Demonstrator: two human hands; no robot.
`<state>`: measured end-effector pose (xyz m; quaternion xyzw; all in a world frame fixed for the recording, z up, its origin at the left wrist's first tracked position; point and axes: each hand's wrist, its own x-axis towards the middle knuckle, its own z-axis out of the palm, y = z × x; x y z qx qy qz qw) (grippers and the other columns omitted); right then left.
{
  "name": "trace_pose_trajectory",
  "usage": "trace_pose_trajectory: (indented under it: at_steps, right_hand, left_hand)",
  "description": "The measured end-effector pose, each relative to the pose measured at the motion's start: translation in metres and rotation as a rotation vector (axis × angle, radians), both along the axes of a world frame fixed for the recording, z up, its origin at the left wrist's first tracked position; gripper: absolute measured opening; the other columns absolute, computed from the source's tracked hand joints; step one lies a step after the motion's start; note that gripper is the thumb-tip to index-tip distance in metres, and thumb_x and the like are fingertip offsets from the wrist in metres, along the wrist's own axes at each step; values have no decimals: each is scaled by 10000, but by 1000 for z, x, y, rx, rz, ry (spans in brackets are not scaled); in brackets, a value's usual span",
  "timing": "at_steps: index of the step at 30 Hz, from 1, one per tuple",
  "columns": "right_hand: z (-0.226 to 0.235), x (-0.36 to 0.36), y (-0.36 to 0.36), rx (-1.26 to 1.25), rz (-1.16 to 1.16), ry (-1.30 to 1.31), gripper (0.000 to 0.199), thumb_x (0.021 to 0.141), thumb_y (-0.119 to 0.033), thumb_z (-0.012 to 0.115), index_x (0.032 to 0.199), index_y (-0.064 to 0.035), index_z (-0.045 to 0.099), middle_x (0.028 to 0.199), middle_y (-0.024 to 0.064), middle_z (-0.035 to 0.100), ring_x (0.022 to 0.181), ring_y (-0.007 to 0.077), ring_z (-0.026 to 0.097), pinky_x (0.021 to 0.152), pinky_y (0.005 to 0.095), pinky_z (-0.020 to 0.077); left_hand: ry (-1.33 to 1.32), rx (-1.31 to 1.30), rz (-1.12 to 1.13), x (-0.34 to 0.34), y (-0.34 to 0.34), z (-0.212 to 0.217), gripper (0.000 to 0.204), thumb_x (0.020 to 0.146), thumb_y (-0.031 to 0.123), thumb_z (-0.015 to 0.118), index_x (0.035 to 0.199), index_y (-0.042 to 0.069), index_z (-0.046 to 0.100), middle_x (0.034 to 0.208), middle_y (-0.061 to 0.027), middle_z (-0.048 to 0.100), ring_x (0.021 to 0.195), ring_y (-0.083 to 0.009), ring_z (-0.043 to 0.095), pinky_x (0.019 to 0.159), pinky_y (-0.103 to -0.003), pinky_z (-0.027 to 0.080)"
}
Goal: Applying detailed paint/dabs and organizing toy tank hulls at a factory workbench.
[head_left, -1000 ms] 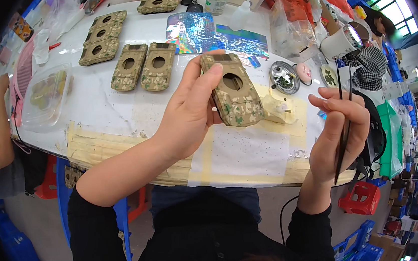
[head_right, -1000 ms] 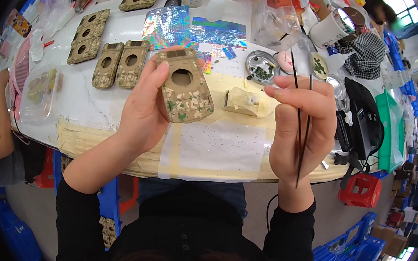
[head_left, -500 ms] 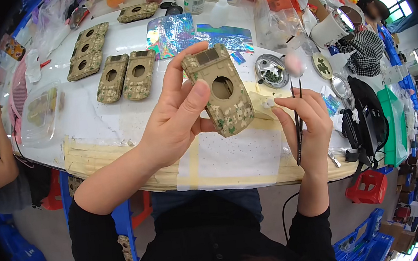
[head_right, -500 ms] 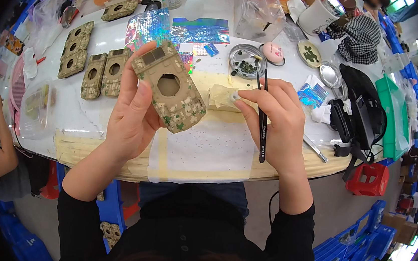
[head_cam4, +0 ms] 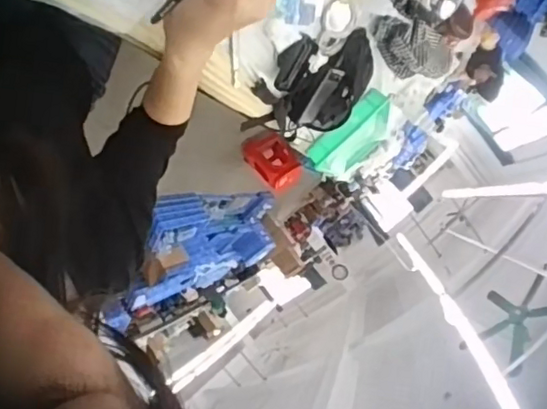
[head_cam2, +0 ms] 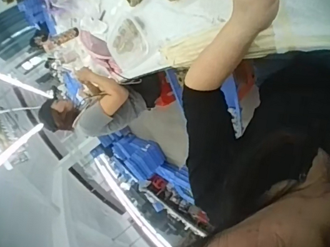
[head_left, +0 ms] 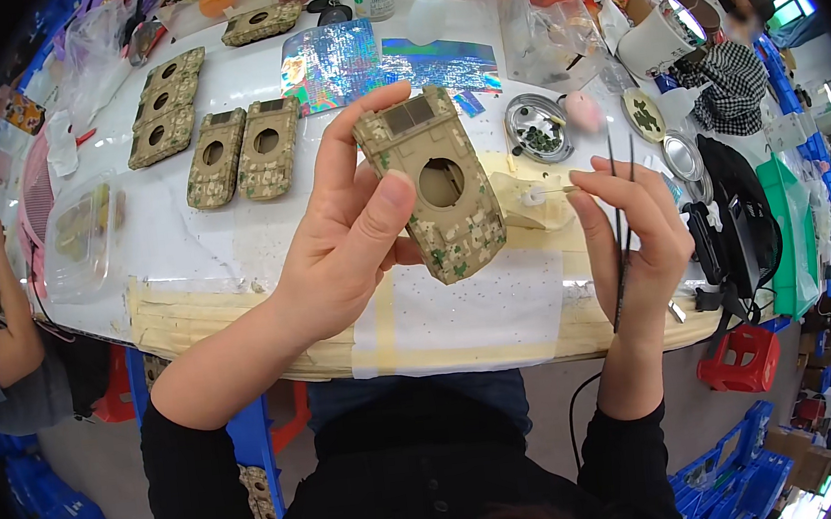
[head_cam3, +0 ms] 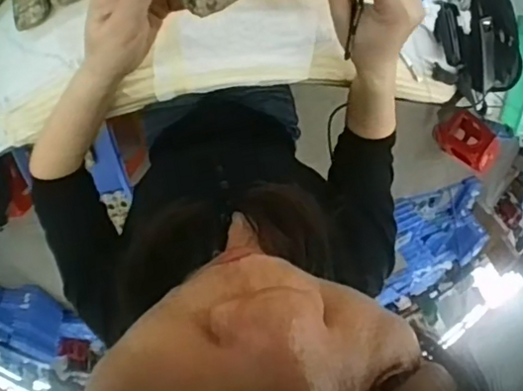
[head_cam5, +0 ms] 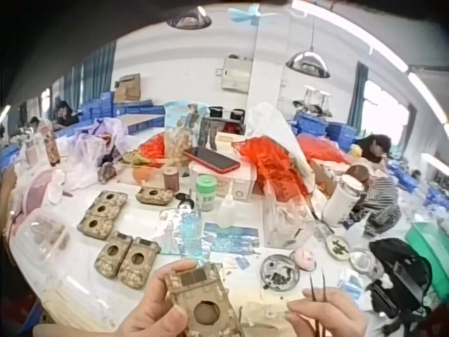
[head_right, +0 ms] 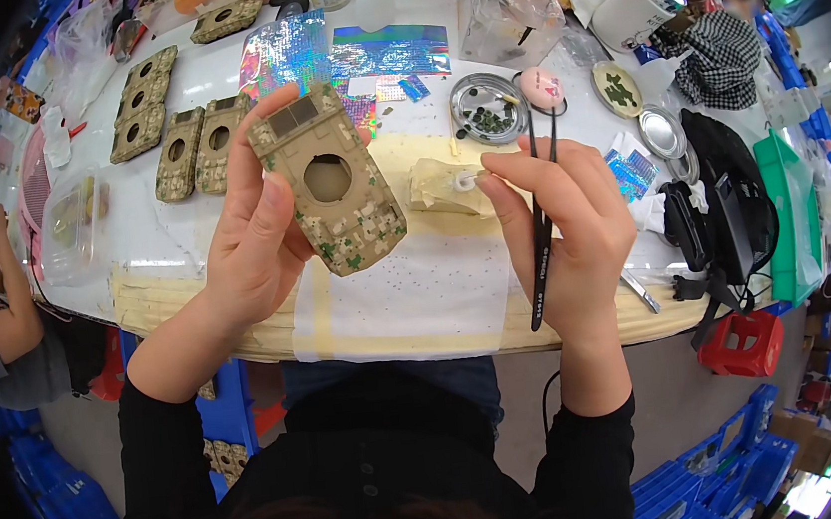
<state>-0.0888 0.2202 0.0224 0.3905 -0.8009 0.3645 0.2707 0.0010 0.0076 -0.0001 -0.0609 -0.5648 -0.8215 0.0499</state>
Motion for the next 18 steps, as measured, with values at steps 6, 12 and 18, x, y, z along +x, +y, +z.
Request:
trace_pose_trajectory:
  at_steps: [6, 12, 18]
  right_hand:
    - [12, 17, -2, -230, 214, -296, 108, 801, 23, 653, 904, 25, 621, 831, 100, 649, 803, 182, 619, 728, 264, 461]
    - [4, 23, -20, -408, 424, -693, 80, 949, -37, 481, 977, 37, 494, 868, 101, 619, 863, 160, 654, 783, 241, 496]
    - [0, 23, -23, -407, 440, -747, 98, 954, -56, 476, 966, 40, 488, 877, 99, 604, 853, 172, 665, 764, 256, 533]
  left_hand:
    - [64, 30, -28, 1, 2, 0, 564, 983, 319, 408, 1449, 198, 115, 1368, -90, 389, 1267, -209, 423, 987, -389, 433]
    - [97, 20, -38, 1, 3, -1, 565, 982, 294, 419, 1446, 185, 115, 1366, -73, 381, 1245, -199, 442, 973, -384, 448]
    - [167, -43, -42, 1, 2, -4, 584, 976, 277, 438, 1446, 169, 109, 1361, -87, 382, 1234, -200, 452, 960, -369, 456]
